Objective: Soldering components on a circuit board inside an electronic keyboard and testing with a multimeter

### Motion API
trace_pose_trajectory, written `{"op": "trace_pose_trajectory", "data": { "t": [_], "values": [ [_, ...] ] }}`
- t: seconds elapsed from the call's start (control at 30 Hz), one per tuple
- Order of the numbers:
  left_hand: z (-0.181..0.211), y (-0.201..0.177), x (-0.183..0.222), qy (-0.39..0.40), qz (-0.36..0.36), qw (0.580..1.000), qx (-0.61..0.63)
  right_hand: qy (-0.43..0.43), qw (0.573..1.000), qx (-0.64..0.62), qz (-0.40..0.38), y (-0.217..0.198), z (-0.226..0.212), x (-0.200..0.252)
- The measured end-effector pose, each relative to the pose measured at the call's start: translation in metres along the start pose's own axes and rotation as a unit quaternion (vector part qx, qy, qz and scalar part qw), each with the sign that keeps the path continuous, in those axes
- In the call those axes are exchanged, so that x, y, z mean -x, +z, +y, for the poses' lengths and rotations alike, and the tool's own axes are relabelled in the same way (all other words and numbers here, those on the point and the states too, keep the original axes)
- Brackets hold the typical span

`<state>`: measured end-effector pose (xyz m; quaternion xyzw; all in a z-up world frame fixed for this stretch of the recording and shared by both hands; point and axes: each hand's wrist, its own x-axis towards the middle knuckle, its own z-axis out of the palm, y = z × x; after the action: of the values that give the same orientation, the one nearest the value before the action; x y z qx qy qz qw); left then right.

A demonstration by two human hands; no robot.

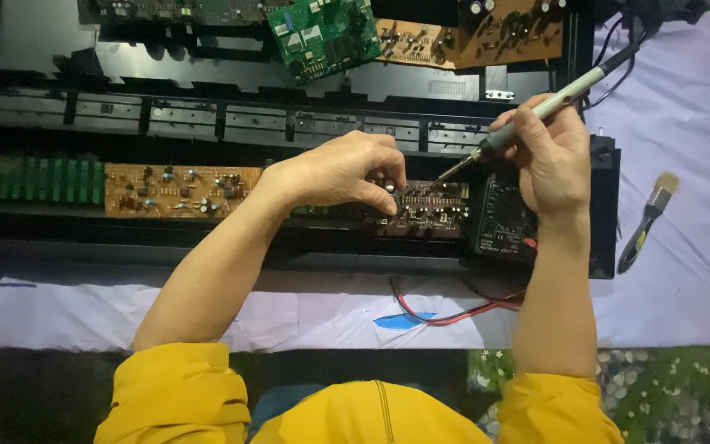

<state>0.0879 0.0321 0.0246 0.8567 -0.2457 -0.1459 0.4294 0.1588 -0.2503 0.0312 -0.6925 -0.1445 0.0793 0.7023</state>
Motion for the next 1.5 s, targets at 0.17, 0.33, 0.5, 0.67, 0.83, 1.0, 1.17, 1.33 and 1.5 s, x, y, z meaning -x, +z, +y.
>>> {"op": "trace_pose_trajectory", "data": {
  "t": [0.17,0.33,0.5,0.67,0.83,1.0,1.17,1.33,1.5],
  "values": [
    [0.0,0.0,0.001,0.002,0.002,1.0,0.003,-0.006,1.0,0.006,0.001,-0.01,0.009,-0.005],
    [0.001,-0.001,0.001,-0.005,-0.002,1.0,0.005,-0.004,1.0,0.011,0.006,-0.006,0.005,-0.002],
    [0.003,-0.003,0.001,-0.002,-0.005,1.0,0.005,-0.008,1.0,0.021,0.006,-0.004,0.001,-0.001],
    [0.002,-0.001,0.001,-0.004,-0.002,1.0,0.002,-0.005,1.0,0.013,0.008,-0.006,0.005,-0.003],
    [0.001,-0.001,0.001,0.006,-0.004,1.0,-0.009,0.006,1.0,-0.002,0.018,-0.006,0.004,-0.003],
    [-0.001,0.0,0.001,-0.004,-0.003,1.0,-0.001,-0.005,1.0,0.023,0.014,-0.004,0.003,-0.002],
    [0.0,0.0,0.0,0.002,-0.002,1.0,-0.011,-0.005,1.0,0.014,0.016,-0.003,0.005,-0.002],
    [-0.003,0.001,0.0,0.003,0.001,1.0,0.0,-0.003,1.0,0.005,0.015,-0.004,0.007,-0.003],
    [0.002,-0.002,0.001,-0.001,0.0,1.0,0.0,-0.015,1.0,0.008,0.019,-0.01,0.012,-0.006]
  ]
}}
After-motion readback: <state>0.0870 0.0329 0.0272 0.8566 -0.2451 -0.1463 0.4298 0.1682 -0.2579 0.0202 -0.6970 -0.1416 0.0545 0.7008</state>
